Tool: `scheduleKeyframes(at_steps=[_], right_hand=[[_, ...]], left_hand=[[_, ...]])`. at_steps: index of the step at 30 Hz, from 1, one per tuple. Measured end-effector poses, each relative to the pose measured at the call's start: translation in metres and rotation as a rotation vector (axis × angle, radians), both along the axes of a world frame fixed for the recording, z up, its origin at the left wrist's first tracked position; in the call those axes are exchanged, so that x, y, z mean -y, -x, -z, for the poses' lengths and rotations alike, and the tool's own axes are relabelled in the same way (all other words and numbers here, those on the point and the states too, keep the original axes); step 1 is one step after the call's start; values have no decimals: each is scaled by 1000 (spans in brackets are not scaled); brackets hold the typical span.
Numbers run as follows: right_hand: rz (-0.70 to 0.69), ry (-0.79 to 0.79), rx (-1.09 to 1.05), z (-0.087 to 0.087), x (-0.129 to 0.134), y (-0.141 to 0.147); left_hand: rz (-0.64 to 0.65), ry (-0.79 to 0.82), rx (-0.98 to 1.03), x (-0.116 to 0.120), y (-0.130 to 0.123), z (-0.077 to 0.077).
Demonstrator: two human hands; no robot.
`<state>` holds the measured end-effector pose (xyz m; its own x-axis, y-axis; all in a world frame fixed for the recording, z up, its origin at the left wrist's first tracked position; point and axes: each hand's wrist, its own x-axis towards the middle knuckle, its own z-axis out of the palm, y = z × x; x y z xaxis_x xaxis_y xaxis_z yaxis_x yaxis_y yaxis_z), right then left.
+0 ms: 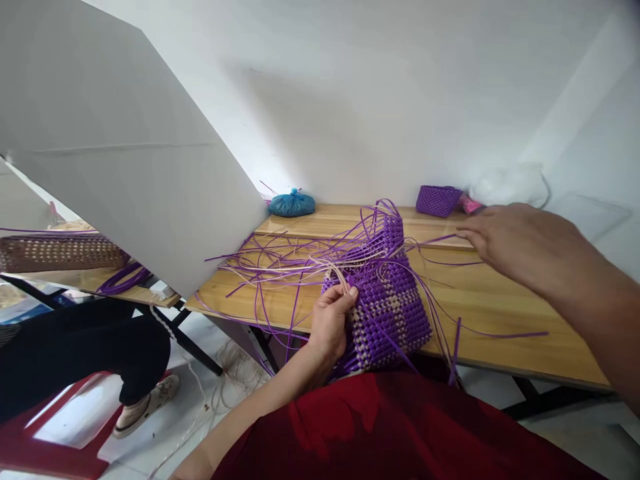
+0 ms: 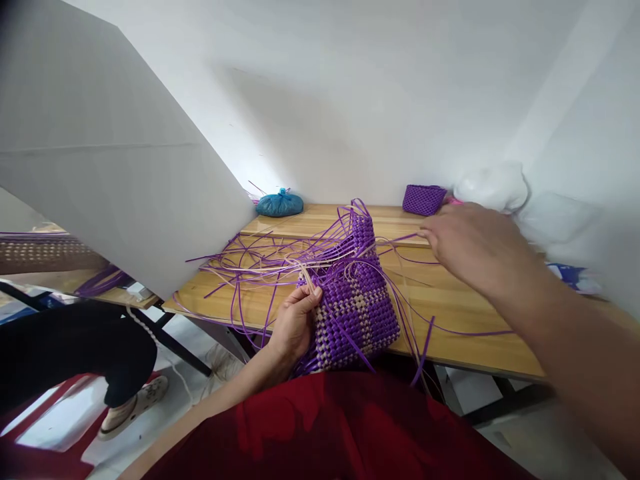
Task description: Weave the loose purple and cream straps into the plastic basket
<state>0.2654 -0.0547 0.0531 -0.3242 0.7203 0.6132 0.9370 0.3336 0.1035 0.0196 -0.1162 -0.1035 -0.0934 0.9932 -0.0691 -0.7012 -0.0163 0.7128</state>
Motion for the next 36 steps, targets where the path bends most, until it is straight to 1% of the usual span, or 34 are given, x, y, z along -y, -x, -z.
scheduleKeyframes(at_steps=[1, 2, 3, 4, 5, 6, 7, 8, 10, 12, 14, 16, 19, 22, 25, 27, 30, 36], right_hand=[[-71, -23, 71, 3, 4, 8], [-180, -44, 115, 7, 9, 21], [-273, -62, 117, 14, 16, 37], [-387, -24, 90, 22, 23, 54], [-487, 47, 58, 31, 30, 72], [-557, 123, 43, 39, 37, 87], [-586, 189, 36, 46, 42, 101], [-582, 234, 30, 51, 46, 111], [-508, 270, 16, 57, 50, 121], [-430, 292, -41, 59, 50, 122], [-400, 351, -136, 60, 49, 120], [-390, 443, -252, 61, 47, 117], [-399, 531, -372, 66, 46, 115], [-442, 527, -418, 71, 47, 111], [-488, 573, -451, 76, 46, 107], [-473, 594, -463, 79, 45, 105], [-445, 588, -486, 83, 42, 105], [-566, 640, -566, 91, 40, 99]], left_hand=[[1, 0, -6, 0, -1, -1], [2, 1, -13, 1, -1, -2], [6, 3, -19, 1, -1, -3], [12, 0, -25, 2, 0, -4], [19, -7, -28, 2, 0, -4], [27, -17, -30, 3, 1, -4], [36, -28, -32, 3, 2, -4], [41, -39, -32, 3, 3, -4], [48, -52, -30, 4, 4, -3], [54, -53, -17, 5, 4, -3], [54, -54, 2, 6, 3, -4], [46, -54, 7, 6, 2, -6], [13, -34, -10, 3, 1, -6], [-12, 5, -15, -1, 3, -3], [-20, 27, -15, -3, 5, 0], [-17, 19, -16, -2, 5, 0], [2, 7, -20, -1, 3, 0], [13, 126, -35, -3, 7, -3]])
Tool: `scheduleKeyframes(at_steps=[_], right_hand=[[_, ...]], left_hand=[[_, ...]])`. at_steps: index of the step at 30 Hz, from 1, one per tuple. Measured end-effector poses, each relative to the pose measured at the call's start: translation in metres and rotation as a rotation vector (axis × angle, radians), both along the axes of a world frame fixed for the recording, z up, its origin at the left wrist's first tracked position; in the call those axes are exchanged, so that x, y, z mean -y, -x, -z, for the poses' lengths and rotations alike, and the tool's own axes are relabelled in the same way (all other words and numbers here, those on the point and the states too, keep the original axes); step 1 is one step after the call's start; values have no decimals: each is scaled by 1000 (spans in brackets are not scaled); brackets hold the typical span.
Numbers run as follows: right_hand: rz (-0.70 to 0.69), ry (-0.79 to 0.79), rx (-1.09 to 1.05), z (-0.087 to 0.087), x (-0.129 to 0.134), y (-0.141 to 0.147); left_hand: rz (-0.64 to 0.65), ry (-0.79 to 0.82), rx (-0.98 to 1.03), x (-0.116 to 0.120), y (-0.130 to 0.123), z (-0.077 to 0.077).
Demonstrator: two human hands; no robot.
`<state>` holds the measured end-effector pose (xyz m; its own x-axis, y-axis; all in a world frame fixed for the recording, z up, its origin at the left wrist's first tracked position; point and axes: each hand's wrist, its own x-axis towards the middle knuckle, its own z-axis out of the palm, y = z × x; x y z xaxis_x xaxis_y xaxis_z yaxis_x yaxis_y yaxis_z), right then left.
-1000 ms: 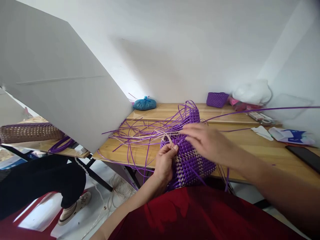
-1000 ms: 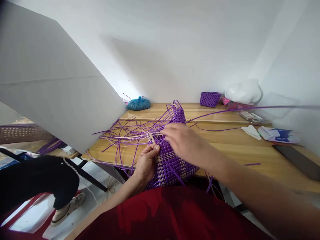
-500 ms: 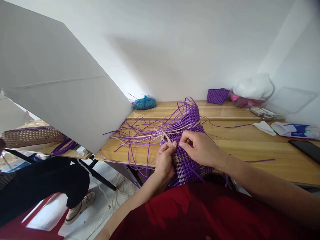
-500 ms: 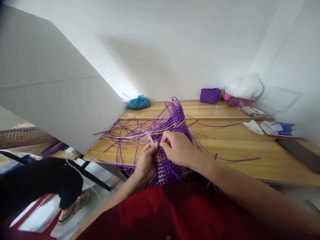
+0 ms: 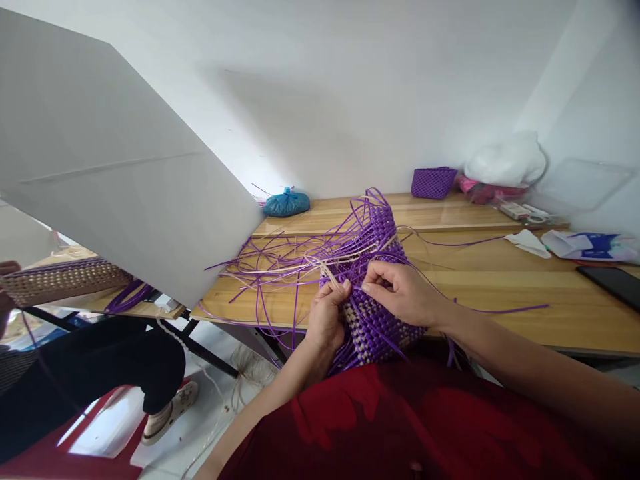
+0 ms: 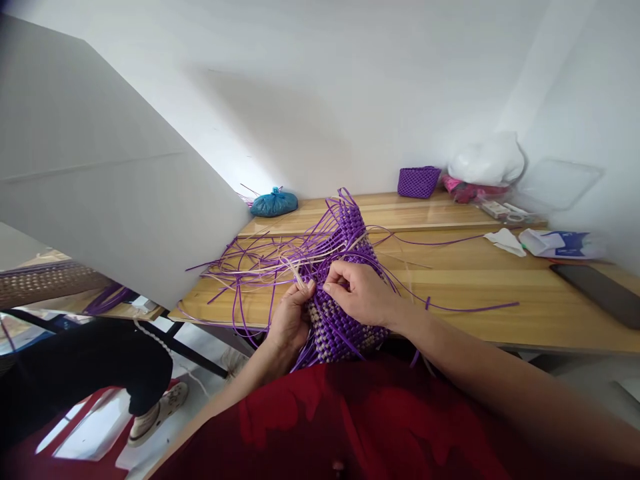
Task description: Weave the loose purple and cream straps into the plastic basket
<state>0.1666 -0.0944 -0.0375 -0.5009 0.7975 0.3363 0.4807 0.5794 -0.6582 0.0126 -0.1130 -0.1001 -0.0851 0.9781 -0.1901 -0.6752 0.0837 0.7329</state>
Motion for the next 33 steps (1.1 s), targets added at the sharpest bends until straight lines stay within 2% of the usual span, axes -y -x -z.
scheduleKeyframes(at_steps=[3, 7, 9, 12, 14, 16, 19, 20, 21, 22, 25, 26, 28, 31, 33], right_hand=[[-6, -69, 22, 4, 1, -7], [147, -505, 105, 4, 18, -16], [119, -550, 219, 4, 32, -18], [22, -343, 400, 6, 48, -21], [30, -179, 413, 8, 52, -23], [16, 68, 334, 9, 50, -26], [-33, 541, 195, 10, 43, -35], [-29, 612, 195, 10, 40, -38], [-12, 588, 224, 9, 38, -42], [22, 479, 276, 8, 36, -45], [141, 22, 496, 0, 40, -49], [127, -42, 566, -5, 44, -48], [-21, 6, 662, -17, 55, -41], [-297, 199, 601, -39, 70, -26], [-310, 179, 495, -52, 69, -17]], left_hand=[[37, 29, -28, 0, 3, -1], [30, -7, -26, 1, 1, -2], [15, -43, -32, 2, -1, -3], [-5, -93, -54, 4, -3, -3], [-20, -109, -69, 4, -4, -1], [-55, -135, -97, 4, -4, 0], [-103, -184, -151, 3, -4, 2], [-109, -187, -165, 3, -4, 2], [-106, -184, -174, 2, -3, 3], [-101, -179, -180, 2, -3, 3], [-103, -188, -200, 2, -3, 4], [-107, -197, -212, 2, -3, 4], [-120, -214, -243, 2, -3, 4], [-130, -241, -286, 2, -2, 4], [-122, -253, -291, 2, -1, 5]])
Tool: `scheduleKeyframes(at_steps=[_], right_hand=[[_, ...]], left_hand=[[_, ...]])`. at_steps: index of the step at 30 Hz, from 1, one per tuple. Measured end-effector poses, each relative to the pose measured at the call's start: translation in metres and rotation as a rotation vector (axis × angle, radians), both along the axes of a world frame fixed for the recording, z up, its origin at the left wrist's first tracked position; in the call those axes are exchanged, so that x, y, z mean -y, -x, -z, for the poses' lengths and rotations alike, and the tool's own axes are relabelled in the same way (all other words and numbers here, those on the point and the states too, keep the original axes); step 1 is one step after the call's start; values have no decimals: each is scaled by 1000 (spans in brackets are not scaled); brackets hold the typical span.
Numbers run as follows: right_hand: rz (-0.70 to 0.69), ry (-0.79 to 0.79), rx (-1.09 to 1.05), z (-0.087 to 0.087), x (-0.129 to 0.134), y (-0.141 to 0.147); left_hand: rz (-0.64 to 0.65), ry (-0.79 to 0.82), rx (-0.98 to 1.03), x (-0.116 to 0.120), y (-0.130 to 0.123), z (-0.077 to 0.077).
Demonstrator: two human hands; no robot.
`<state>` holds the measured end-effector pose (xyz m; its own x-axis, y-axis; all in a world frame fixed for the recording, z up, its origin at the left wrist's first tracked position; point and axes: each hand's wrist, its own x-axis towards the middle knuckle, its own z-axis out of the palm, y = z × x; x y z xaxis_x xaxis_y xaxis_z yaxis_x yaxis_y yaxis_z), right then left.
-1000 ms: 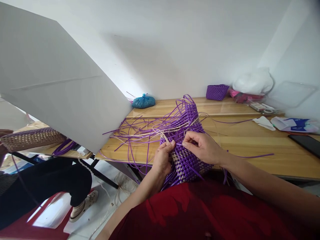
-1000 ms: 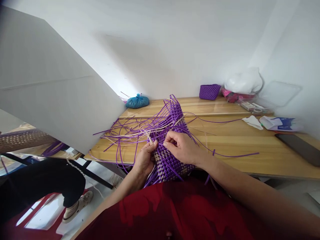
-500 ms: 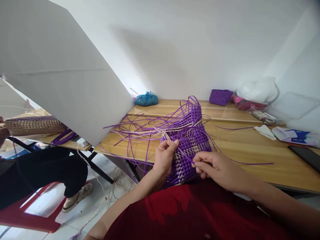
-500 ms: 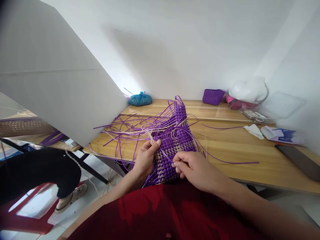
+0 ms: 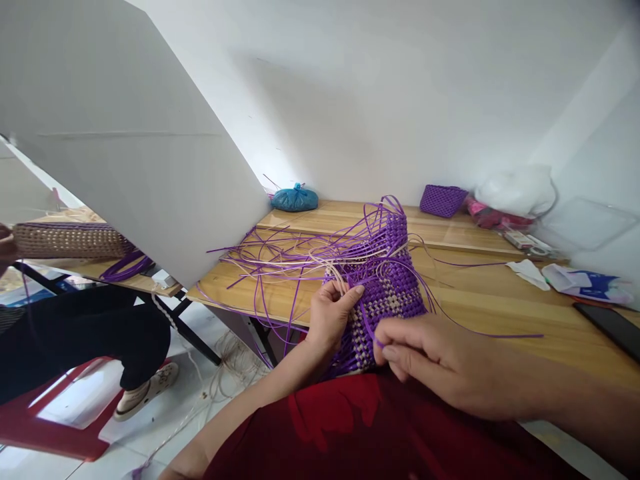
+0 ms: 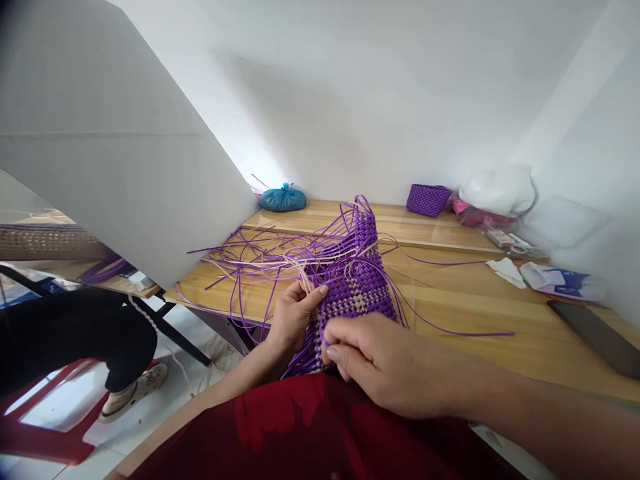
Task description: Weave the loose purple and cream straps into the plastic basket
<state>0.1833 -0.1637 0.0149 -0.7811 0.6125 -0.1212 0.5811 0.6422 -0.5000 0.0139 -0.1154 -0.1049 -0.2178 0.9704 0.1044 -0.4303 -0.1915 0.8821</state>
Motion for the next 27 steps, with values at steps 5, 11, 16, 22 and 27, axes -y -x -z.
scheduleKeyframes(at_steps=[5, 11, 16, 22, 27], right_hand=[[4, -597, -252, -15, -40, 9], [-60, -745, -54, -14, -88, 29], [32, -718, -34, -6, -102, 47], [-19, -620, -64, 0, -120, 48], [-118, -825, -128, 3, -130, 41]], left_hand=[[43, 18, 50, 2, 1, -2], [93, 11, 95, 8, 3, -5], [116, 24, 164, 10, 4, -4], [132, 78, 193, 9, 2, -7], [122, 145, 244, 9, 2, -11]])
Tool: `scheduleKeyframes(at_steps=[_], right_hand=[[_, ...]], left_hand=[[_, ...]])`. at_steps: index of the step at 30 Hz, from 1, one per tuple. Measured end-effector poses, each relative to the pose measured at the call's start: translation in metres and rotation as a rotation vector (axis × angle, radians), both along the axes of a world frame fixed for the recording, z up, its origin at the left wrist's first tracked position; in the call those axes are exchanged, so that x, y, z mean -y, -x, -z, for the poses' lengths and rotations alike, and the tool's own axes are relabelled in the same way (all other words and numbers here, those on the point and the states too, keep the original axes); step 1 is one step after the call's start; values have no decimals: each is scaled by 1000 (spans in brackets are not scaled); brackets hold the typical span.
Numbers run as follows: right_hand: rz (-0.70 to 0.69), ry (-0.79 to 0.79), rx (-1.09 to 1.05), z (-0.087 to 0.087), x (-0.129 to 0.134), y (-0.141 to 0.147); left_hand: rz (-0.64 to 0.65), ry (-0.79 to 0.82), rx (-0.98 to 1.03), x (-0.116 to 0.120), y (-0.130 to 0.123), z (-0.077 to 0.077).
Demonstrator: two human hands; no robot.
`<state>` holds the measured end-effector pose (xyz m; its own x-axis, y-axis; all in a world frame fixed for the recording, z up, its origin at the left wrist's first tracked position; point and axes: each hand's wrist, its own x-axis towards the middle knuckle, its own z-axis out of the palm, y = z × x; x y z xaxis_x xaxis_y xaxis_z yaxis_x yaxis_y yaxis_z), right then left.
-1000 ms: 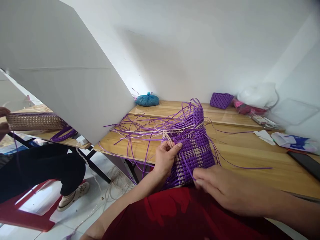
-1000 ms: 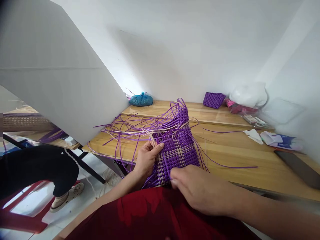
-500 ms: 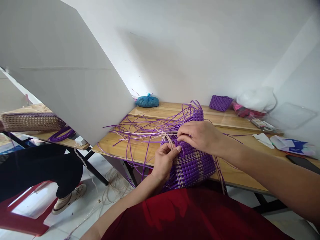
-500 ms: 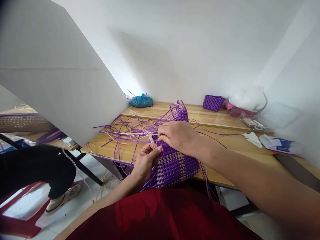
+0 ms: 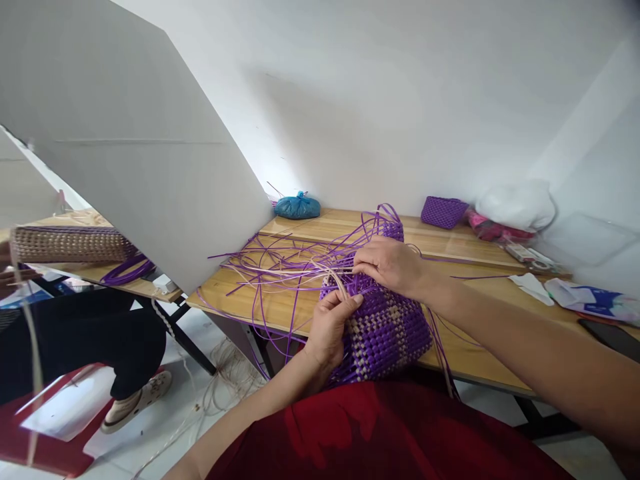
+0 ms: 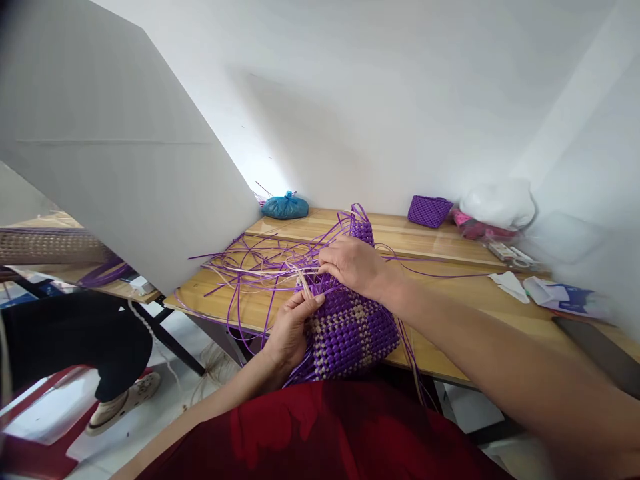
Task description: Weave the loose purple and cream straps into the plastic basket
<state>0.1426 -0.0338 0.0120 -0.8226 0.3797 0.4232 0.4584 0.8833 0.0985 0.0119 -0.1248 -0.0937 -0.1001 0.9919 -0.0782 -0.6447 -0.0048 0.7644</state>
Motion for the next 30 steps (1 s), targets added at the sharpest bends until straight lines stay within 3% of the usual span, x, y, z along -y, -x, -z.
scheduleKeyframes(at_steps=[4, 10, 14, 17, 19, 21, 26, 30], right_hand=[[-17, -142, -112, 6, 21, -11], [98, 51, 4, 6, 48, -33], [142, 438, -95, -9, 64, -40], [25, 818, -275, -18, 74, -35], [-57, 960, -330, -19, 74, -28], [-51, 968, -340, -15, 68, -20], [185, 823, -261, -9, 54, -3], [267, 688, -181, -11, 53, 5]], left_hand=[[-4, 24, 14, -1, 1, -1], [-7, -10, 7, -3, 1, -3], [-3, -41, -30, -2, 2, -6], [3, -59, -65, -2, 4, -7], [3, -67, -85, -2, 4, -8], [-5, -80, -97, -1, 5, -9], [-32, -108, -103, -1, 4, -9], [-38, -145, -135, -2, 4, -7]])
